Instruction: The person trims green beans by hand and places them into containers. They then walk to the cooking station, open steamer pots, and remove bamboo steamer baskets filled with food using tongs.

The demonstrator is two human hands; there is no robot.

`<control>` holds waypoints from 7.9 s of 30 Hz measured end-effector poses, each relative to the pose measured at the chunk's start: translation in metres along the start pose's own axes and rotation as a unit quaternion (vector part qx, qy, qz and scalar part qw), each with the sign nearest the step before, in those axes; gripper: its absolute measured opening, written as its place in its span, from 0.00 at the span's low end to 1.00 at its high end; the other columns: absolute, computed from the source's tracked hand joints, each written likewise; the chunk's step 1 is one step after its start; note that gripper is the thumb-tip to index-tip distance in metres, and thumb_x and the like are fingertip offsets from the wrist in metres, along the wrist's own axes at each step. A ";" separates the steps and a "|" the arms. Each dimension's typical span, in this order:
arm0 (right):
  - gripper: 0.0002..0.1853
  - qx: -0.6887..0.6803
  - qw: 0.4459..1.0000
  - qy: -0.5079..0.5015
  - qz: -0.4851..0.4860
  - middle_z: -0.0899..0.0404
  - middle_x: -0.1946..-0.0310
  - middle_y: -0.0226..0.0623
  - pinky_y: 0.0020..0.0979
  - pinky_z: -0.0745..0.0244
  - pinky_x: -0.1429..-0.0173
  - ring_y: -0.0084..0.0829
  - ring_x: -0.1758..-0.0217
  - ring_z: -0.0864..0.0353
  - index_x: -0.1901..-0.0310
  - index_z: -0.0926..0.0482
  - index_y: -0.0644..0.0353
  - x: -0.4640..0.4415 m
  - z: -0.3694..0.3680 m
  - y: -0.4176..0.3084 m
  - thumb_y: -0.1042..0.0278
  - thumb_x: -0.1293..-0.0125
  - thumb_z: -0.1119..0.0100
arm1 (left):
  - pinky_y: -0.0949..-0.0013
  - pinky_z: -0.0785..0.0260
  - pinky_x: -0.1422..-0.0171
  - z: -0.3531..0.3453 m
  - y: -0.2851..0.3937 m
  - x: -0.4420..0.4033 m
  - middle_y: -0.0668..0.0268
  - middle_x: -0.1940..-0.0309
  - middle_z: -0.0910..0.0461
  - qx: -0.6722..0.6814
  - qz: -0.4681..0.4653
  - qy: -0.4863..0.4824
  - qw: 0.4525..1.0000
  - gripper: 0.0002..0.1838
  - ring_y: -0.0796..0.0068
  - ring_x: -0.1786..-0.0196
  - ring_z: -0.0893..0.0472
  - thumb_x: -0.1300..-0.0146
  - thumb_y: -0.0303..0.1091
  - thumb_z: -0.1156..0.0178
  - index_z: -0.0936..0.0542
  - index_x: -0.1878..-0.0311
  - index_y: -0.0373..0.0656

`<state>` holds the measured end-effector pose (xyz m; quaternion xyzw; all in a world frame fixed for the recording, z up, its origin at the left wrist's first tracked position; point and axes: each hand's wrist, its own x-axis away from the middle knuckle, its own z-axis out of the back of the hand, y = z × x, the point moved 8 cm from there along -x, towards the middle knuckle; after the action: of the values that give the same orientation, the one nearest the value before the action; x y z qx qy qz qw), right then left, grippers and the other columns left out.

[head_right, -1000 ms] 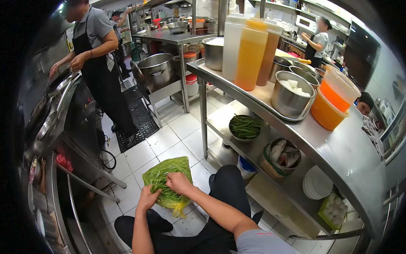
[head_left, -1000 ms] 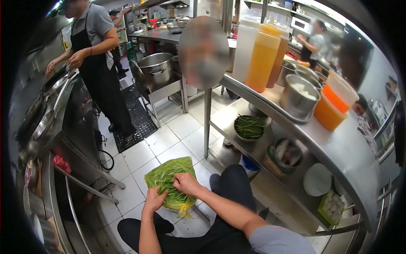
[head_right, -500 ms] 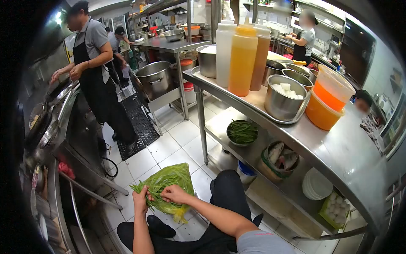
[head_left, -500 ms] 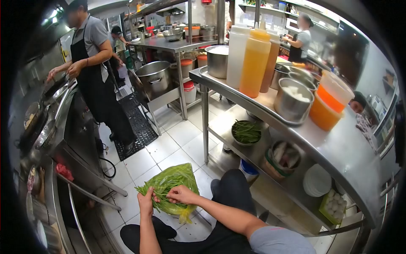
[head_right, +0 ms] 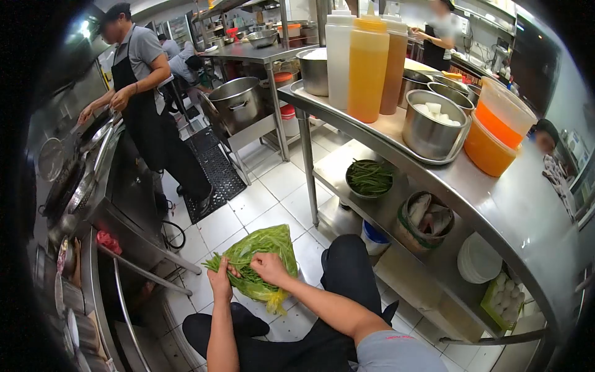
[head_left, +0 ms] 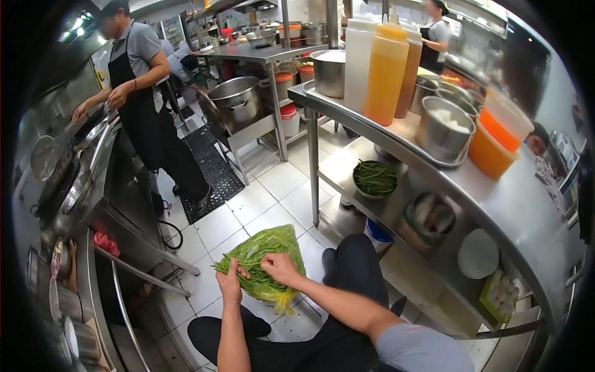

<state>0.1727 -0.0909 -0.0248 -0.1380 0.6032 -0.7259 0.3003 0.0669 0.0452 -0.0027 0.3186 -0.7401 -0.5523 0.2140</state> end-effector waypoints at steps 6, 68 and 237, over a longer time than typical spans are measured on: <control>0.10 0.128 0.991 -0.034 0.023 0.19 0.73 0.47 0.40 0.24 0.61 0.48 0.68 0.19 0.67 0.18 0.64 -0.009 0.004 0.012 0.66 0.44 0.43 | 0.66 0.26 0.69 0.046 0.001 -0.014 0.66 0.75 0.29 0.049 0.012 0.087 0.995 0.11 0.73 0.72 0.24 0.28 0.37 0.45 0.28 0.62 0.39; 0.20 -0.200 0.843 -0.487 -0.108 0.20 0.53 0.35 0.27 0.33 0.39 0.24 0.44 0.25 0.41 0.30 0.65 0.038 0.026 -0.036 0.68 0.31 0.45 | 0.83 0.40 0.86 -0.132 -0.013 0.040 0.60 0.42 0.23 -0.023 0.131 -0.279 0.951 0.17 0.89 0.77 0.27 0.33 0.36 0.47 0.20 0.47 0.36; 0.07 0.106 0.972 -0.112 0.177 0.24 0.70 0.48 0.41 0.27 0.63 0.48 0.68 0.22 0.63 0.26 0.65 0.000 0.029 -0.058 0.73 0.41 0.40 | 0.67 0.41 0.73 -0.052 -0.004 0.021 0.64 0.83 0.30 -0.371 -0.001 -0.231 0.900 0.13 0.79 0.77 0.36 0.35 0.36 0.41 0.21 0.64 0.33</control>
<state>0.1734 -0.1084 0.0373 -0.0766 0.4997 -0.7010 0.5030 0.0879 -0.0058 0.0080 0.0802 -0.5102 -0.8449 0.1389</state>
